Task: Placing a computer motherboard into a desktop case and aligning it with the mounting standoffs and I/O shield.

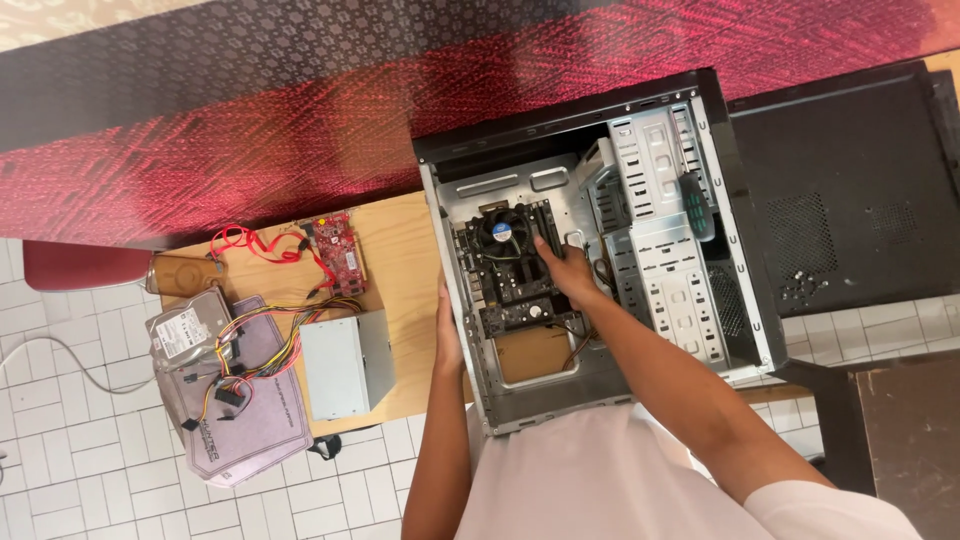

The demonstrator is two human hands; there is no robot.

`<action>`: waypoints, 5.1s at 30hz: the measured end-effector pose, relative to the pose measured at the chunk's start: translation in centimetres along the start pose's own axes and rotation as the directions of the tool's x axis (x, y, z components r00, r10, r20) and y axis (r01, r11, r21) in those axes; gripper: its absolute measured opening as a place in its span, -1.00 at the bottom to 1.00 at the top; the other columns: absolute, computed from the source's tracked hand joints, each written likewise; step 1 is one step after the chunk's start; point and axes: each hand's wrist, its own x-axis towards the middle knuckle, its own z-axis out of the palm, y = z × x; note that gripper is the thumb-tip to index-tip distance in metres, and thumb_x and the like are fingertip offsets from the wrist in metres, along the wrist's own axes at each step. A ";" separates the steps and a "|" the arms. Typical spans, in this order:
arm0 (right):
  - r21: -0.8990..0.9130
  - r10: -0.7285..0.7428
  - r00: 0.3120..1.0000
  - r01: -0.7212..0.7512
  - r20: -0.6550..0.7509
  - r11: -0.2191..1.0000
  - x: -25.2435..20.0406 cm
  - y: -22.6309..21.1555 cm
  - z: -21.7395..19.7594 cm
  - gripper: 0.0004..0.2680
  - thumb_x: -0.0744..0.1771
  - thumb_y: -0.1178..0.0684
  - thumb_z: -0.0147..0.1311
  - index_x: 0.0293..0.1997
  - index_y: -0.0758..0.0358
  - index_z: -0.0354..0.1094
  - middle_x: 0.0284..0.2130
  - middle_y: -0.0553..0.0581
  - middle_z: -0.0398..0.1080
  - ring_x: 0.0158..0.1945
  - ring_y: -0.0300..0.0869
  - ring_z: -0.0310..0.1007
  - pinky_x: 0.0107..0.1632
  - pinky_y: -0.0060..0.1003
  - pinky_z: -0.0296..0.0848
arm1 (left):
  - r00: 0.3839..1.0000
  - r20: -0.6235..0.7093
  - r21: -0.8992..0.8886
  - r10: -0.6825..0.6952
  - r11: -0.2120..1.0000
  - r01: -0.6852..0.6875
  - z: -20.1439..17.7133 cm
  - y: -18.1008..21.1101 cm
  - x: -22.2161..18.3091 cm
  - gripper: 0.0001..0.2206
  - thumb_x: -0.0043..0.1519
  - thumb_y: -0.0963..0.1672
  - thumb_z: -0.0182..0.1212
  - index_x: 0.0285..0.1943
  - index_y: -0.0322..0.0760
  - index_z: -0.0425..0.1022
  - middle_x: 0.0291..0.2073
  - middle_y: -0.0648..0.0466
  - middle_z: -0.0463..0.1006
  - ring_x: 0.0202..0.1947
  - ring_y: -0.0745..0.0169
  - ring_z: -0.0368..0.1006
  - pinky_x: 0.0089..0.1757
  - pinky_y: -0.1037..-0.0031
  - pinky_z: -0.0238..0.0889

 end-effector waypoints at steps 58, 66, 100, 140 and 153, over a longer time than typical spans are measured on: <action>0.007 -0.032 0.998 0.032 -0.053 0.999 0.7 1.6 0.3 -0.52 0.34 -0.44 0.12 -0.26 0.33 0.45 -0.42 0.23 0.43 -0.19 0.01 0.52 -0.17 -0.12 0.48 | 0.983 -0.091 -0.045 -0.162 0.986 0.158 -2.1 -2.3 2.3 -0.44 0.19 0.30 -0.03 0.24 0.15 0.38 -0.42 0.15 0.35 -0.54 0.40 0.28 -0.57 0.60 0.22; 0.028 -0.075 0.996 0.076 -0.049 0.997 2.6 1.9 -0.2 -0.56 0.36 -0.40 0.13 -0.30 0.30 0.45 -0.45 0.16 0.43 -0.27 -0.08 0.46 -0.26 -0.20 0.46 | 0.981 -0.084 -0.027 -0.174 0.985 0.172 -1.9 -3.8 1.4 -0.37 0.18 0.31 -0.04 0.39 0.25 0.28 -0.38 0.15 0.40 -0.56 0.36 0.35 -0.64 0.56 0.29; -0.416 -0.211 0.977 0.179 -0.032 0.892 2.9 0.8 -3.2 -0.44 0.42 -0.37 -0.02 0.15 0.58 0.35 -0.13 0.50 0.50 -0.02 0.15 0.54 -0.11 0.03 0.56 | 0.996 -0.010 -0.005 0.093 0.996 -0.093 -1.1 -1.5 -0.3 -0.43 0.36 0.12 -0.10 0.46 -0.25 0.24 0.39 -0.21 0.25 0.37 -0.11 0.17 0.29 0.08 0.05; -0.170 -0.403 0.864 0.464 0.301 0.869 -0.9 -1.2 10.9 -0.74 0.41 -0.03 -0.01 -0.06 0.37 0.54 -0.34 0.38 0.56 -0.21 0.13 0.57 -0.16 -0.04 0.51 | 0.995 -0.096 0.463 -0.007 0.885 0.050 -1.9 2.3 1.2 -0.20 0.07 0.32 0.23 0.33 -0.14 0.34 0.13 -0.23 0.48 0.20 -0.16 0.40 0.13 0.15 0.30; -0.294 -0.437 0.845 0.521 0.307 0.801 -1.6 -2.3 10.8 -0.78 0.37 0.07 0.03 0.01 0.40 0.51 -0.22 0.44 0.56 -0.10 0.26 0.58 -0.09 0.01 0.56 | 0.998 0.015 0.282 -0.068 0.957 0.061 -2.8 1.5 2.4 -0.15 0.08 0.22 0.34 0.39 -0.34 0.20 0.05 -0.34 0.44 0.07 -0.21 0.44 0.00 0.16 0.43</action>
